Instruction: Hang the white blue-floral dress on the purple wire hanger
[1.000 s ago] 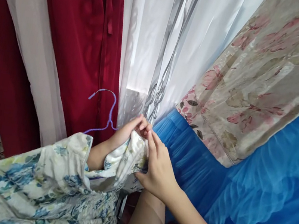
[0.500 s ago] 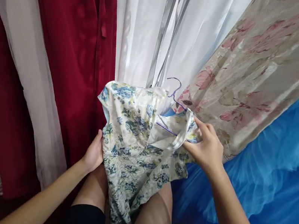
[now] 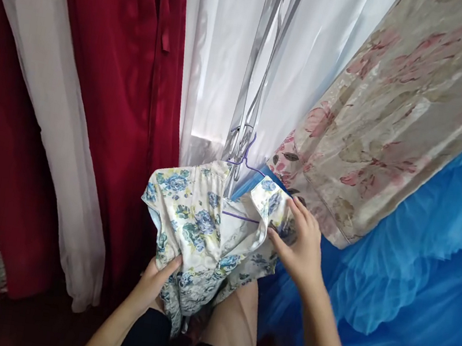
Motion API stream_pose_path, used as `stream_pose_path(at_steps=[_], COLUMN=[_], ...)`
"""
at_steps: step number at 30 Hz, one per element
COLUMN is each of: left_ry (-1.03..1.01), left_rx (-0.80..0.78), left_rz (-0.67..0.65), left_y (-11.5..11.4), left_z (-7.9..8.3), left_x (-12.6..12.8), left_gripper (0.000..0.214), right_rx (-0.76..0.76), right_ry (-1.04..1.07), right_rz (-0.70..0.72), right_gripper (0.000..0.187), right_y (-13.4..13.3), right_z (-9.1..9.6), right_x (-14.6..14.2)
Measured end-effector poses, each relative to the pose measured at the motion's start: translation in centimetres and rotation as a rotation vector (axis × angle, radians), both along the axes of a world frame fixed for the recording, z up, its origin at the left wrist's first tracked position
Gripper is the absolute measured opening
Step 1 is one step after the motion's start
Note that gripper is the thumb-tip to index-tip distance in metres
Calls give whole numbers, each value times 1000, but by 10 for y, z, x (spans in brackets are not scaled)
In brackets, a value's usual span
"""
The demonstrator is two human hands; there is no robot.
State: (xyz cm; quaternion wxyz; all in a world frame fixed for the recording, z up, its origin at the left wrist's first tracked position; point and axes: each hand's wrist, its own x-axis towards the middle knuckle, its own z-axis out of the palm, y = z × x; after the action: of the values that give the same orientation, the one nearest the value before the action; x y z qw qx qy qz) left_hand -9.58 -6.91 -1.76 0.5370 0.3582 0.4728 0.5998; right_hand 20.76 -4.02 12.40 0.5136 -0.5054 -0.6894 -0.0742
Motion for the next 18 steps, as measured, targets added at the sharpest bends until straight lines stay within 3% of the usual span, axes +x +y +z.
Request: stream_pose_path(at_steps=[3, 6, 8, 11, 18], left_ry=[-49, -56, -12, 92, 153], left_rx=[-19, -28, -5, 28, 129], left_rz=[15, 62, 81, 99, 102], left_y=[-11, -20, -25, -30, -38], left_z=[-8, -17, -22, -22, -10], left_x=[8, 12, 13, 15, 30], left_gripper=[64, 65, 64, 66, 64], right_rx=[-106, -443, -627, -685, -651], right_ry=[521, 834, 909, 925, 977], right_rz=[5, 232, 416, 539, 562], right_gripper=[50, 37, 39, 46, 40], right_y=[-25, -50, -59, -61, -59], right_z=[-53, -99, -115, -116, -106], right_x=[-42, -94, -120, -136, -128])
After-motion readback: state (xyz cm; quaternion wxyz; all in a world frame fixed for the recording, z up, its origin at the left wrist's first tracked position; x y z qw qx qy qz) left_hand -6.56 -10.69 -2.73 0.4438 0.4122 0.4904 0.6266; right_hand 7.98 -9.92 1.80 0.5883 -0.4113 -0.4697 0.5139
